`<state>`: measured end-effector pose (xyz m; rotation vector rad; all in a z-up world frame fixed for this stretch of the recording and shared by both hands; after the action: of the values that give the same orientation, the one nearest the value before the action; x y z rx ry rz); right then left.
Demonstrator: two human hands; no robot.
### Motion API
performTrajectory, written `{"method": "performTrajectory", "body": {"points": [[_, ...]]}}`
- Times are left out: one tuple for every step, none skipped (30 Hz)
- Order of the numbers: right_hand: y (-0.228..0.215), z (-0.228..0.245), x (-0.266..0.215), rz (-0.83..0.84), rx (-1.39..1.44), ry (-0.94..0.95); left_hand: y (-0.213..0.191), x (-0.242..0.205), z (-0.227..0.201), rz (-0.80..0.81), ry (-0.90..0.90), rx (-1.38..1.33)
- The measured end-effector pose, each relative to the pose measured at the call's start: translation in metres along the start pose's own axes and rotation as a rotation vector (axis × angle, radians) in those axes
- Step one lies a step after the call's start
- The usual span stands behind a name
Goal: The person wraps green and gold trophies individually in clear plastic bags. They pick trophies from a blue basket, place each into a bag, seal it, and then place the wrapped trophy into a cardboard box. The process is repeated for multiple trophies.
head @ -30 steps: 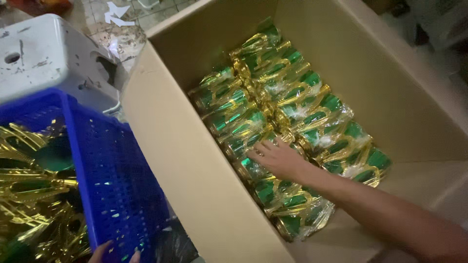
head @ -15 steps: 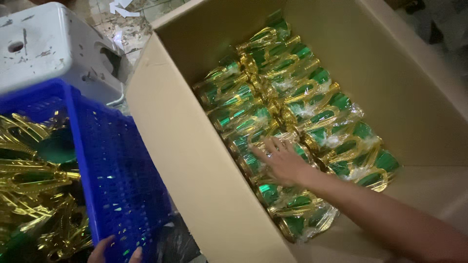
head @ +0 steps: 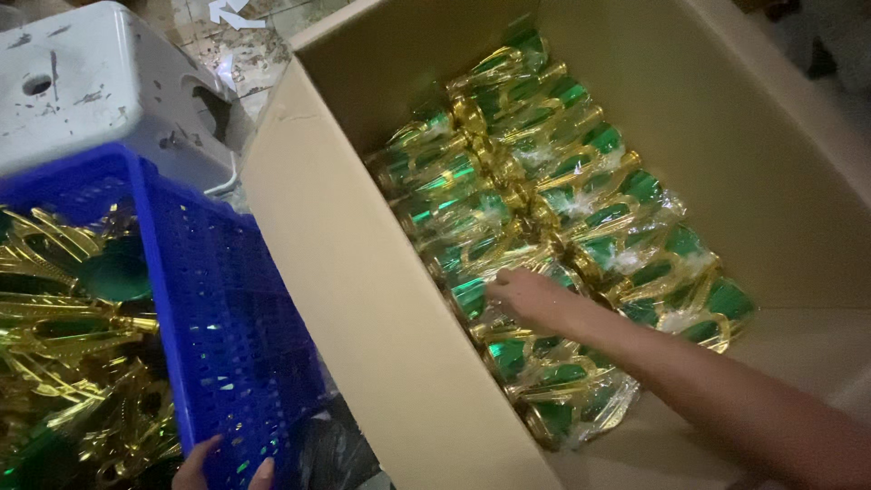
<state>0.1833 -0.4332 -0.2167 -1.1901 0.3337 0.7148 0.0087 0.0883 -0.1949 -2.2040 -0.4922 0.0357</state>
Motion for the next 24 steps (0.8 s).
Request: {"method": "performTrajectory", "body": {"points": [[0.000, 0.002, -0.001, 0.048, 0.001, 0.021, 0.001, 0.004, 0.006, 0.039, -0.053, -0.031], [-0.001, -0.001, 0.000, 0.044, 0.000, 0.023, 0.006, 0.001, 0.015, 0.038, -0.049, -0.034], [-0.002, -0.003, 0.001, 0.060, 0.003, -0.008, 0.010, -0.001, 0.023, -0.002, 0.006, -0.010], [-0.002, -0.003, 0.002, 0.078, 0.007, -0.043, 0.012, -0.004, 0.032, -0.042, 0.061, 0.018], [-0.023, 0.006, -0.005, 0.074, 0.007, -0.044, 0.008, 0.000, 0.016, -0.044, 0.063, 0.018], [-0.044, 0.014, -0.012, 0.104, 0.051, 0.095, 0.004, 0.003, 0.001, -0.010, 0.052, 0.086], [-0.065, 0.021, -0.021, 0.133, 0.096, 0.235, 0.000, 0.005, -0.015, 0.024, 0.040, 0.153], [-0.076, 0.020, -0.026, 0.131, 0.095, 0.236, -0.002, 0.003, -0.020, 0.023, 0.041, 0.151], [-0.090, 0.019, -0.033, 0.049, 0.151, 0.249, -0.003, 0.002, -0.024, 0.042, 0.035, 0.161], [-0.106, 0.019, -0.040, -0.038, 0.207, 0.264, -0.005, 0.002, -0.029, 0.060, 0.034, 0.167], [-0.108, 0.015, -0.044, -0.045, 0.206, 0.267, -0.008, 0.006, -0.042, 0.058, 0.039, 0.162], [-0.114, 0.011, -0.048, -0.138, 0.280, 0.264, -0.009, 0.009, -0.053, 0.117, 0.015, 0.149], [-0.119, 0.009, -0.054, -0.232, 0.354, 0.259, -0.012, 0.011, -0.065, 0.176, -0.010, 0.137], [-0.121, 0.010, -0.062, -0.243, 0.347, 0.252, -0.010, 0.012, -0.066, 0.163, -0.007, 0.130], [-0.123, 0.014, -0.072, -0.308, 0.373, 0.234, -0.008, 0.012, -0.067, 0.239, 0.007, 0.288], [-0.125, 0.017, -0.083, -0.374, 0.395, 0.218, -0.006, 0.010, -0.067, 0.313, 0.016, 0.441], [-0.129, 0.035, -0.096, -0.385, 0.383, 0.212, -0.007, 0.012, -0.067, 0.300, 0.017, 0.429], [-0.134, 0.055, -0.110, -0.399, 0.363, 0.158, -0.007, 0.011, -0.069, 0.396, 0.086, 0.460], [-0.137, 0.075, -0.125, -0.412, 0.342, 0.104, -0.008, 0.011, -0.071, 0.490, 0.157, 0.491], [-0.141, 0.093, -0.141, -0.419, 0.328, 0.093, -0.014, 0.011, -0.077, 0.475, 0.152, 0.482], [-0.143, 0.113, -0.156, -0.433, 0.305, 0.015, -0.018, 0.010, -0.086, 0.523, 0.257, 0.345], [-0.146, 0.134, -0.172, -0.445, 0.280, -0.066, -0.024, 0.009, -0.094, 0.564, 0.361, 0.208], [-0.144, 0.150, -0.181, -0.451, 0.266, -0.080, -0.037, 0.010, -0.109, 0.545, 0.357, 0.202], [-0.141, 0.167, -0.189, -0.430, 0.231, -0.118, -0.049, 0.011, -0.123, 0.589, 0.322, 0.193]]}}
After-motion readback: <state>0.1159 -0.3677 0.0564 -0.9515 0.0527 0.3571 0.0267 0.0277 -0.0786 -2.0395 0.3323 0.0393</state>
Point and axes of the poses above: each hand's wrist, its own x-axis towards the middle knuckle, its own y-axis out of the palm, z = x × y, the point moved 2 cm from there along x, towards the middle knuckle, and after that the axes turned 8 degrees about y, right-handed, at the moved point
